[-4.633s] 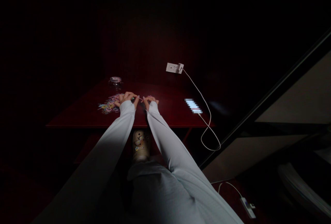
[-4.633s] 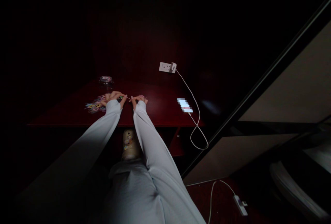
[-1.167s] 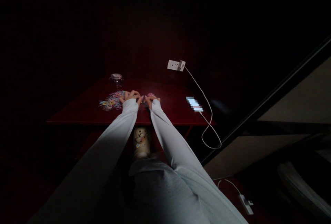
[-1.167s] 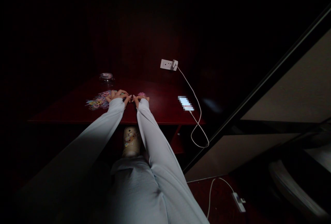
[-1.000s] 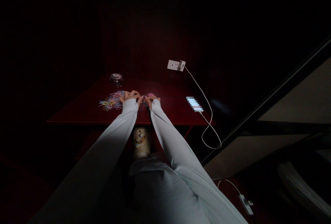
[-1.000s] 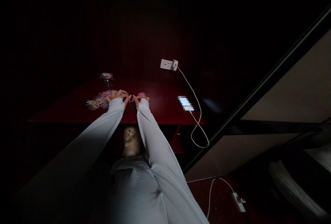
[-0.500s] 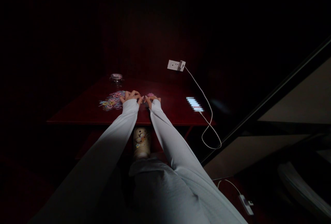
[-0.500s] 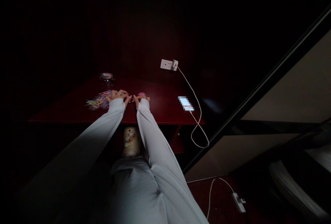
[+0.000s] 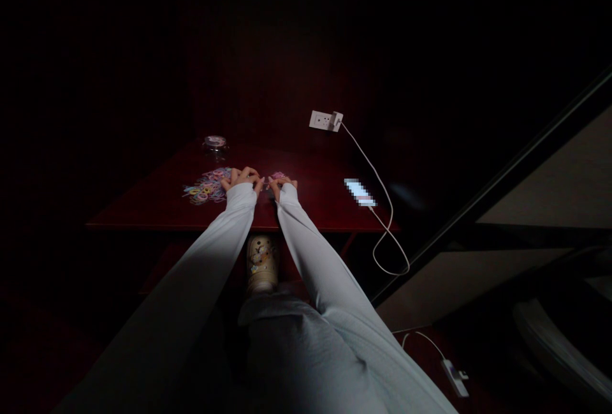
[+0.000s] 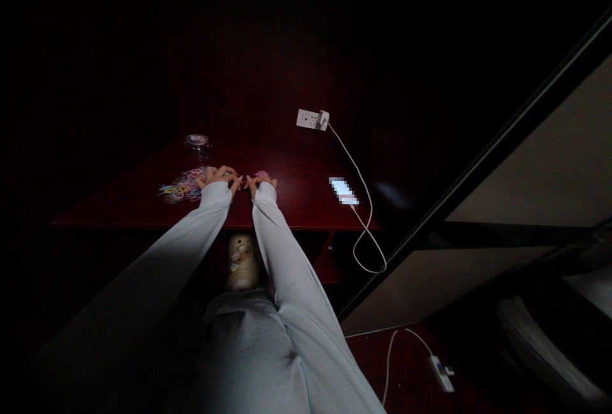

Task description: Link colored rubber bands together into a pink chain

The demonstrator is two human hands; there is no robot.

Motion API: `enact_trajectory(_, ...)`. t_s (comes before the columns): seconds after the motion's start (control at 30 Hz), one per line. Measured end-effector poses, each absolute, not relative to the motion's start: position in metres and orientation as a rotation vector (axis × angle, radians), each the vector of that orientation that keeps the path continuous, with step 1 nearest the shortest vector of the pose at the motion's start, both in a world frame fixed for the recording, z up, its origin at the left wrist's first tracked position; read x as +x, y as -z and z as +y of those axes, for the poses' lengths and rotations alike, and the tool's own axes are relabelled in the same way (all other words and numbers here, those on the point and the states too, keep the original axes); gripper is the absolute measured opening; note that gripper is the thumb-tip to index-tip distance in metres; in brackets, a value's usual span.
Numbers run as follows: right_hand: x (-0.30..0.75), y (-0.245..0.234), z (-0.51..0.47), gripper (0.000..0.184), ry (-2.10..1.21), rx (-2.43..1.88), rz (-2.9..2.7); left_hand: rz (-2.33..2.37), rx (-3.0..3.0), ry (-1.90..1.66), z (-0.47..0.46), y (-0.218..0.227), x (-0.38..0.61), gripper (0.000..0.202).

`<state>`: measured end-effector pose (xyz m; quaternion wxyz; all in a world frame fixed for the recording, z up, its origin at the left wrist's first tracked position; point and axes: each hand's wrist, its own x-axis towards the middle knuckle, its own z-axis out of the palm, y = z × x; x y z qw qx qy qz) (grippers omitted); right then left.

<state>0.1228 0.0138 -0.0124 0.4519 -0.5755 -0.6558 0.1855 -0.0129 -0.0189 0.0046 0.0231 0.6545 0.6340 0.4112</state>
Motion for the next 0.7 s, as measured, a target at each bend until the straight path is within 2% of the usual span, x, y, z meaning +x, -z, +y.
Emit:
enact_trajectory(0.4,0.1248,0.0128,0.0151,0.053,-0.476,-1.394,-1.631,1.977,2.042,-1.303,-0.0169,-0.0025,-0.0095,0.028)
enact_trajectory(0.7,0.1250,0.0160,0.0191,0.051,-0.493,-1.360,-1.597,1.931,2.076,-1.270,-0.0131,0.0006,-0.0148,0.020)
